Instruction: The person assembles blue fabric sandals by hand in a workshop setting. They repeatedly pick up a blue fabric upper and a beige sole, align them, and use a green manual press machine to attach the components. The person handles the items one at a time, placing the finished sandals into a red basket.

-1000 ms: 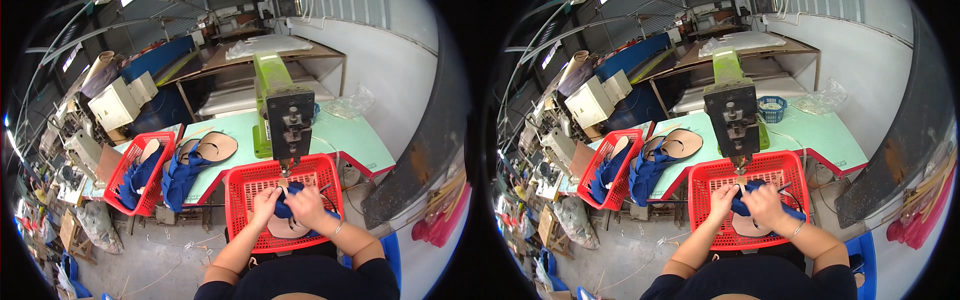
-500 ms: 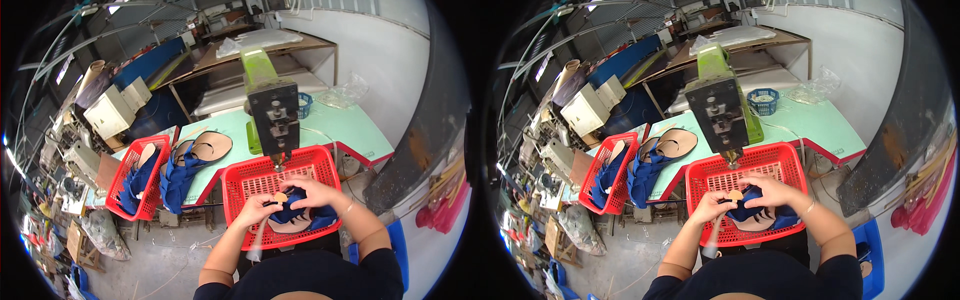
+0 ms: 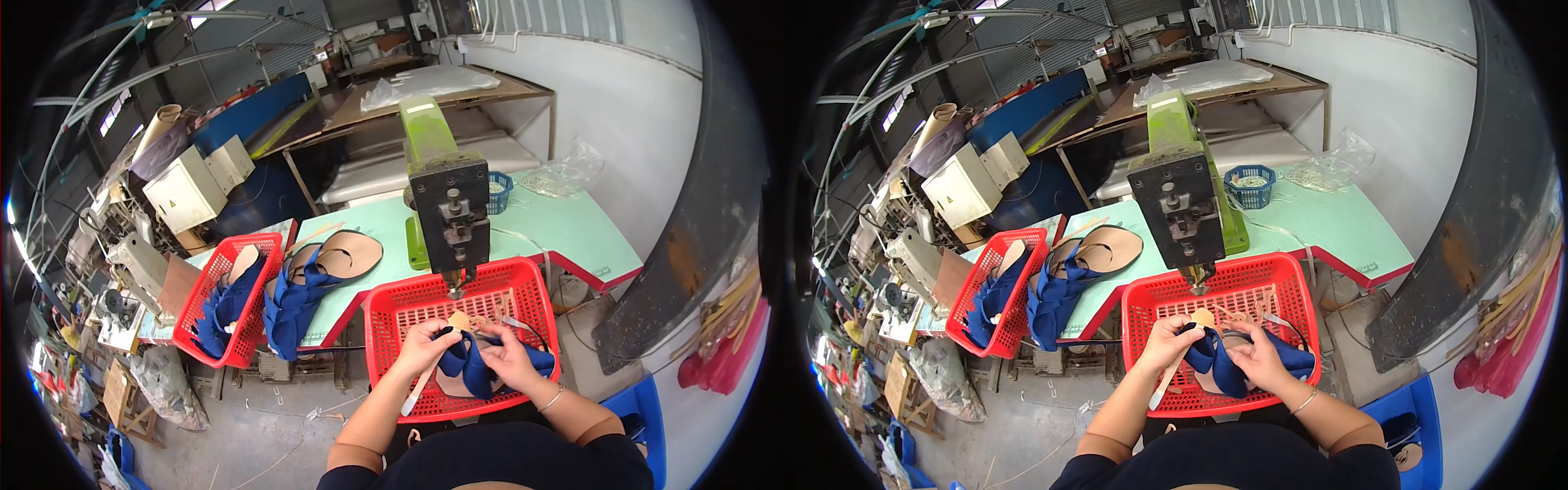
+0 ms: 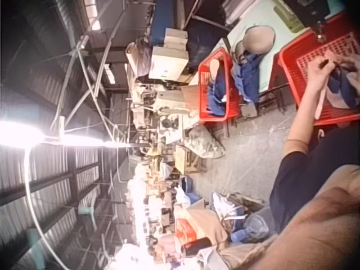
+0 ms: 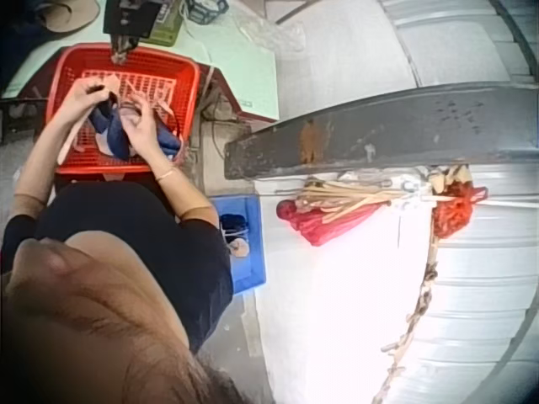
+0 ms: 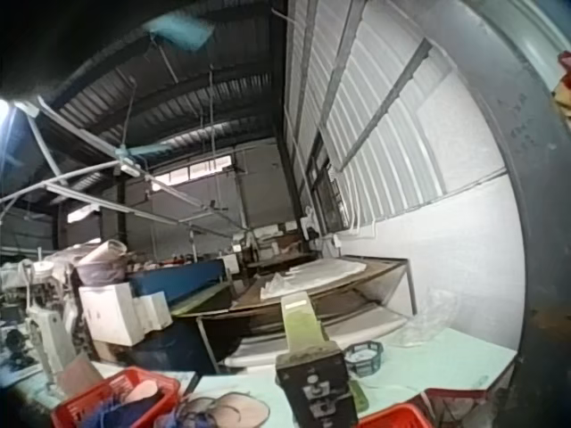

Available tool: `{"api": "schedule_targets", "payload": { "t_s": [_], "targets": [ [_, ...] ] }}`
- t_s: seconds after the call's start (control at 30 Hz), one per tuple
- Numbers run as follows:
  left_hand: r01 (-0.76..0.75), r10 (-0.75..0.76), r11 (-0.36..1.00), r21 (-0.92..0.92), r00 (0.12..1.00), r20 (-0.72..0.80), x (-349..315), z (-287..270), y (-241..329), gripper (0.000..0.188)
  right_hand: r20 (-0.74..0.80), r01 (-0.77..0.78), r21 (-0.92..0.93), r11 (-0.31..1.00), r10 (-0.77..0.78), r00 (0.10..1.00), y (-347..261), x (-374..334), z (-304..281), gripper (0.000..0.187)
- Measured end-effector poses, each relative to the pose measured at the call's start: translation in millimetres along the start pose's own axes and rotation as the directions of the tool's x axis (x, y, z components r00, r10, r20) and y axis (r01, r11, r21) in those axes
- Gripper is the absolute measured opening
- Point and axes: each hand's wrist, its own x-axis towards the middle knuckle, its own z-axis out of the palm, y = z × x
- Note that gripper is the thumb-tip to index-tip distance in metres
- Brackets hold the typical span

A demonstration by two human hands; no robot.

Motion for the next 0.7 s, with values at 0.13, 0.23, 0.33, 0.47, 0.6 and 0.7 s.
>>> {"api": "schedule_targets", "payload": {
  "t_s": [0.13, 0.23, 0.33, 0.47, 0.6, 0.7],
  "targets": [
    [-0.024, 0.026, 1.0, -0.019, 0.998, 0.057, 4, 8, 4, 0.013, 0.16, -0.005, 0.022, 1.0, 0.002, 0.987, 3, 11, -18, 0.027],
    [-0.038, 0.034, 0.997, 0.071, 0.997, 0.067, 14, 13, 18, 0.009, 0.033, 0.191, -0.378, 0.906, -0.194, 0.981, -1, 15, -23, 0.016],
    [-0.037, 0.046, 0.977, 0.21, 0.998, -0.037, 18, 20, 33, 0.011, -0.18, 0.062, -0.311, 0.948, -0.123, 0.976, -18, 25, -20, 0.012],
    [0.019, 0.052, 0.924, 0.381, 0.983, -0.174, 19, 23, 47, 0.016, -0.184, 0.118, -0.058, 0.991, -0.127, 0.975, -21, 35, -25, 0.014],
    [0.029, 0.02, 0.983, 0.183, 0.966, -0.258, 27, 20, 45, 0.02, -0.122, 0.053, -0.001, 0.999, -0.053, 0.991, -32, 36, -23, 0.013],
    [0.09, -0.062, 0.992, 0.094, 0.962, -0.267, 28, 23, 52, 0.02, -0.102, 0.047, -0.012, 0.999, -0.048, 0.994, -36, 37, -25, 0.012]
  ]
}}
